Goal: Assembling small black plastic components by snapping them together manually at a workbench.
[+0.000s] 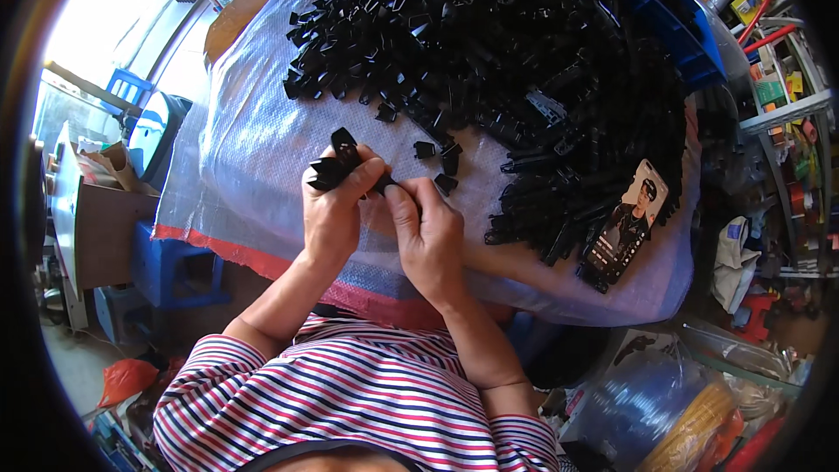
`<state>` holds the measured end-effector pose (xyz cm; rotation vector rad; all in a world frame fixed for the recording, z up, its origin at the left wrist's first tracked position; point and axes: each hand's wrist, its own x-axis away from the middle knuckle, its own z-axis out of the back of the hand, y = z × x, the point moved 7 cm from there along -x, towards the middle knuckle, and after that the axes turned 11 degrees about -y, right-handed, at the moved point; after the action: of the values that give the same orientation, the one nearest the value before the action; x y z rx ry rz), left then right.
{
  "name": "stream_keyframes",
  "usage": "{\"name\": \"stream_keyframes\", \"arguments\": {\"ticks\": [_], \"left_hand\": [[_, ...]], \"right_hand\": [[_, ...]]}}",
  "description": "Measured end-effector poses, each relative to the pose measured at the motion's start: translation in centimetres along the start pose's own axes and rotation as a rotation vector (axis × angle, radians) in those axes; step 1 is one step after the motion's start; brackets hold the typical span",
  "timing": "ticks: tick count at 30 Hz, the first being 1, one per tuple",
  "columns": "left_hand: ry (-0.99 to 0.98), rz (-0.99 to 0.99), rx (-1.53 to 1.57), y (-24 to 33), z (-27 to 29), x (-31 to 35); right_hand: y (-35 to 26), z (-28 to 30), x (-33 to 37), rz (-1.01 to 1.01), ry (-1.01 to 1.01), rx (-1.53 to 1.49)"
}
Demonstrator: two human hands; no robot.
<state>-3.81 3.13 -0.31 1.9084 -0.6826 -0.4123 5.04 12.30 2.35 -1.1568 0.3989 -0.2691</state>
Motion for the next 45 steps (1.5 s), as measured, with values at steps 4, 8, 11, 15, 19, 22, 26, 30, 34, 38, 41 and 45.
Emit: {"name": "stream_keyframes", "arguments": {"ticks": [4, 8, 11, 15, 19, 22, 26, 30, 34, 38, 41, 45], "left_hand": [[-0.138, -0.039, 0.233, 0.9, -0.5, -0.3], [-0.155, 0.168, 0.408, -0.9, -1.3, 0.4], [-0.228, 0.287, 0.569, -1.6, -2.3, 0.8], [-0.199, 0.283, 0.545, -1.2, -3.0, 0.9], [-0.258, 0.353, 0.518, -0.9, -4.2, 1.7], [-0.328, 0.394, 0.614, -0.7, -5.4, 2.3], [-0.524, 0.432, 0.380, 0.7, -6.8, 2.9], [-0.634, 0.408, 0.038, 0.9, -7.9, 2.3], [-0.606, 0.238, -0.206, 3.0, -7.4, 0.6], [-0.165, -0.549, -1.273, 6.9, -4.0, -3.1], [-0.142, -0.580, -1.410, 5.3, -2.4, -4.7], [-0.230, -0.476, -1.399, 3.2, -1.2, -5.4]], "right_hand": [[-1.7, 0.4, -0.5, 0.026, 0.057, 0.078], [-3.7, -0.2, -1.1, 0.272, 0.019, 0.398], [-3.3, -0.9, -0.6, 0.313, -0.025, 0.438], [-3.4, -1.1, 0.4, 0.321, -0.115, 0.447], [-3.2, -0.5, 0.5, 0.273, -0.096, 0.553], [-2.6, 0.2, 0.6, 0.313, -0.008, 0.570], [-2.3, 1.2, 1.2, 0.269, 0.021, 0.521], [-0.1, 3.9, 1.0, 0.116, 0.118, -0.051], [0.2, 6.2, 0.6, -0.087, 0.052, -0.563], [-0.1, 8.6, -0.5, -0.235, -0.021, -0.943], [-0.1, 13.7, -3.9, -0.240, 0.006, -0.910], [0.6, 23.7, -13.4, -0.173, 0.032, -0.718]]}}
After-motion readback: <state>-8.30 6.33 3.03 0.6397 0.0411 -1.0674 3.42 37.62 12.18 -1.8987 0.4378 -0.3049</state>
